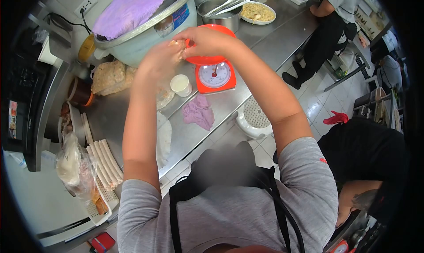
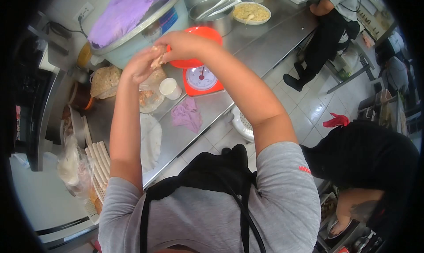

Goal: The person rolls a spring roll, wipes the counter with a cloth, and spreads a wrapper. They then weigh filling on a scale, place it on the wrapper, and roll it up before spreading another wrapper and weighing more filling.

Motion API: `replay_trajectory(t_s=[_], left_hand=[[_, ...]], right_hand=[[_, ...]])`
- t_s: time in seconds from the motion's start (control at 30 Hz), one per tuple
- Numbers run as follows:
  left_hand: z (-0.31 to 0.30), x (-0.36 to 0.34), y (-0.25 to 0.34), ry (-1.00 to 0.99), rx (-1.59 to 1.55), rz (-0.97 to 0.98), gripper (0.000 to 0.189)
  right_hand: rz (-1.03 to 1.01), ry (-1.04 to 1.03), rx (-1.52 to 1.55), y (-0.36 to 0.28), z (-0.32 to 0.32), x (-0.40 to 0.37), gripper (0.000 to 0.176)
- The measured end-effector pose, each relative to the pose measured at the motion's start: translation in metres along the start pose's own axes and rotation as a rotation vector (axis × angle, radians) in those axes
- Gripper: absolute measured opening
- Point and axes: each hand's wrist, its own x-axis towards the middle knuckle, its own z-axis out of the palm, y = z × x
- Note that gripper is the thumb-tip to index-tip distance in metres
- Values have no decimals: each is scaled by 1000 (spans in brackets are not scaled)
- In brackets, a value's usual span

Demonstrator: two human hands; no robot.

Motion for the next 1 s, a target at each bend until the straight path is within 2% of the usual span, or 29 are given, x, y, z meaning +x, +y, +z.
replay_trajectory(t_s=[0.07, 0.13, 0.27, 0.33, 0.43, 0.53, 0.63, 0.73, 0.87, 0.93, 1.0], left_hand=[[15, 7, 10, -17, 26, 20, 28], [11, 30, 8, -129, 51, 15, 26], [19, 41, 14, -250, 93, 6, 23], [20, 45, 12, -239, 95, -17, 21], [25, 45, 8, -117, 191, -64, 18], [21, 50, -3, -17, 288, -70, 16], [14, 49, -9, 31, 344, -59, 16], [2, 42, -11, 65, 408, -80, 17], [-23, 33, -21, 43, 360, -60, 20], [-60, 40, -49, 62, 495, 113, 22], [-63, 35, -50, 139, 422, 89, 22]], right_hand=[[15, 1, 27, 0, -4, -1, 45], [92, 34, 66, 4, -9, -5, 46], [11, 173, -57, 16, -9, -15, 34], [32, 203, -52, 19, -12, -16, 27], [248, 130, 138, 11, -18, -21, 21], [43, 225, -115, 30, -7, -14, 20], [322, 108, 82, 24, -8, -11, 18], [408, 93, 95, 27, -4, -4, 17], [304, 55, -268, 38, 2, 0, 15], [190, 58, -412, 47, 9, -1, 14], [181, 62, -406, 49, 13, -1, 12]])
